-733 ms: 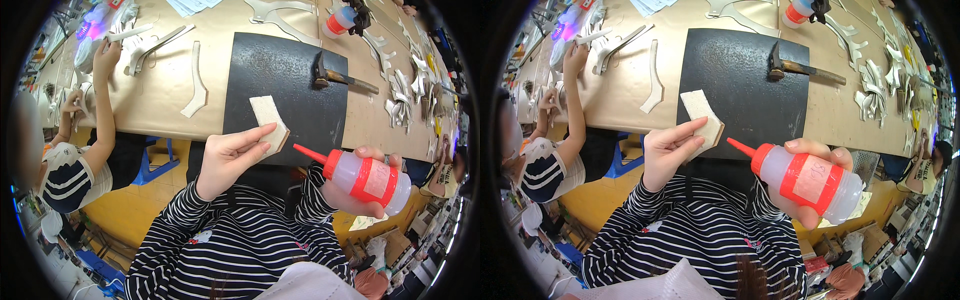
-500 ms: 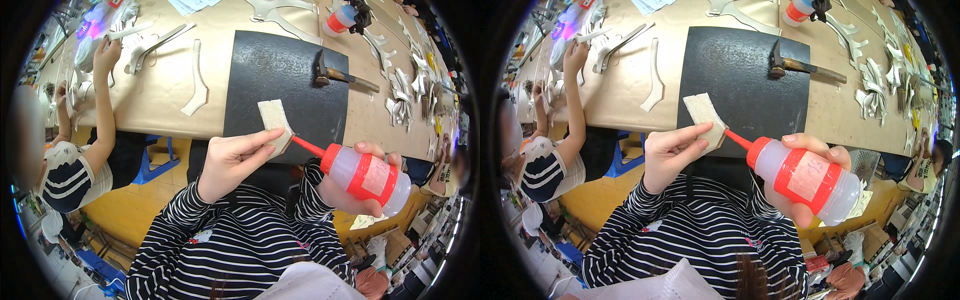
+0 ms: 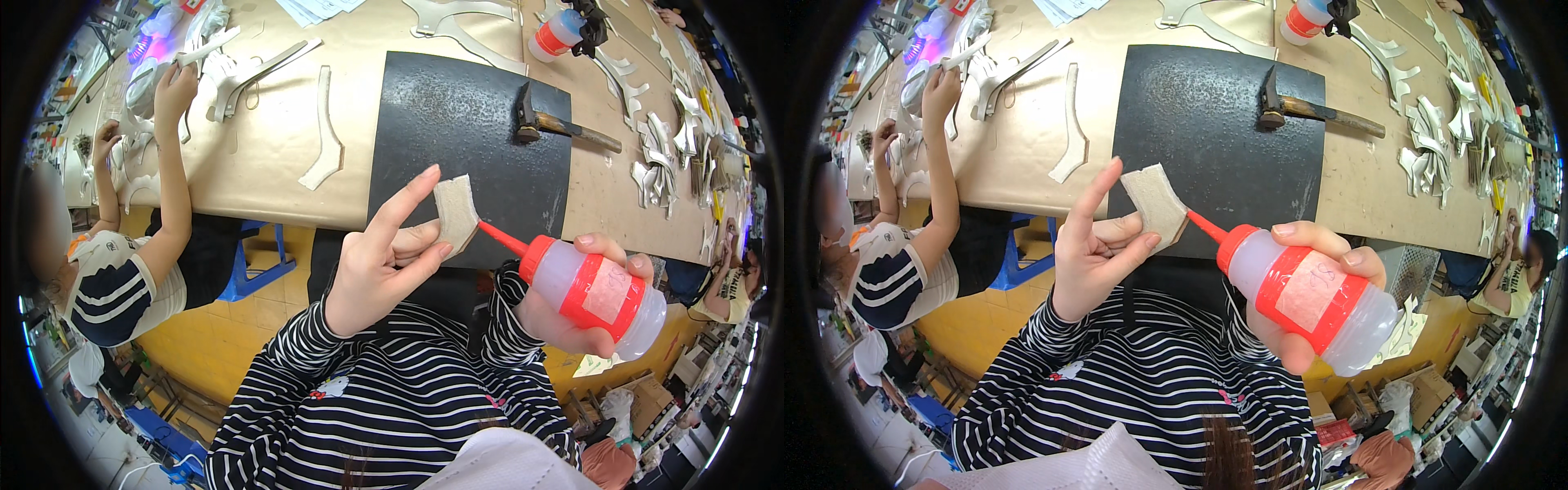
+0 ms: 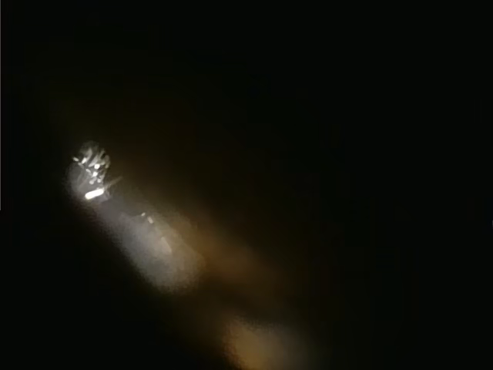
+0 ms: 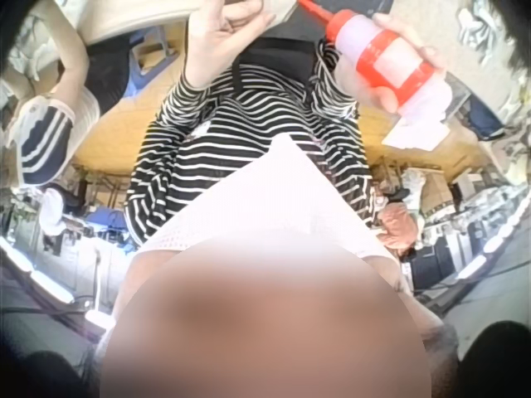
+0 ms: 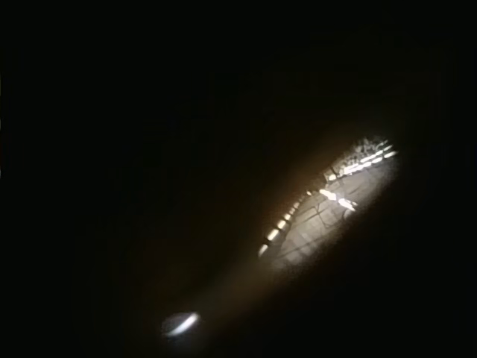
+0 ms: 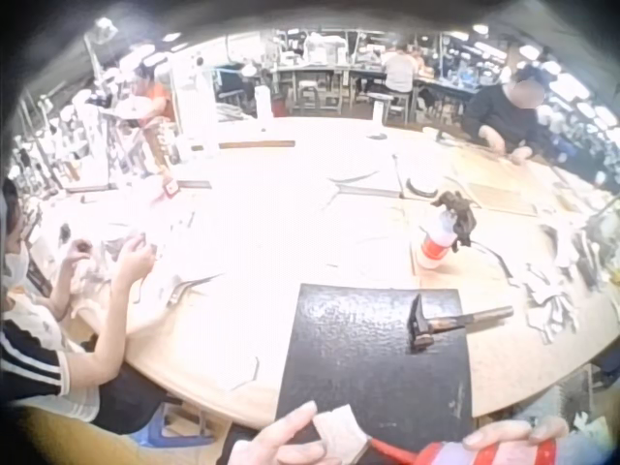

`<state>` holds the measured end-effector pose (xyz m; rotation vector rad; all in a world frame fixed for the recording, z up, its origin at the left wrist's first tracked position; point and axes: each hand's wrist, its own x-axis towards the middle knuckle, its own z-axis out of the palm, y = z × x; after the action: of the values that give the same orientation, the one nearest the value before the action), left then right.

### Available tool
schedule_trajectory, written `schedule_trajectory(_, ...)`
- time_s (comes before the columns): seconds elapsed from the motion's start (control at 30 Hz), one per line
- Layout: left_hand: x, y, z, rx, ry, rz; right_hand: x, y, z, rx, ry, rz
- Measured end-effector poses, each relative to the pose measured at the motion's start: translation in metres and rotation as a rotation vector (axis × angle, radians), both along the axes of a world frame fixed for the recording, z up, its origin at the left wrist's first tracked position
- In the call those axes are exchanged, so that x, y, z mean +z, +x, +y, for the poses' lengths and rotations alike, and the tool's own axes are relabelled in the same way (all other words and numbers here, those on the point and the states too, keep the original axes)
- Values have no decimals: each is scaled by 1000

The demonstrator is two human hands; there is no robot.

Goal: The person applies glue from a red-capped bottle to the edges of several white plastic or foam parts on a workbench. They handle each part individually, apply glue along edges, and place them back on the table. A hammer and other parts are visible on the work surface.

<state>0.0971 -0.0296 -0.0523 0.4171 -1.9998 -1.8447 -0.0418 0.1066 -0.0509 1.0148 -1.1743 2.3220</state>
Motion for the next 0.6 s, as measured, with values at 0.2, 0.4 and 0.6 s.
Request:
schedule_trajectory(0.2, 1, 0, -1, 0, -80, -26, 3, 3, 3, 135, 127, -31)
schedule_trajectory(0.4, 4, 0, 1, 9, -113, -37, -1, 1, 7, -3, 102, 78)
schedule_trajectory(0.6, 10, -2, 2, 78, 351, -35, 3, 10, 17, 44, 27, -74)
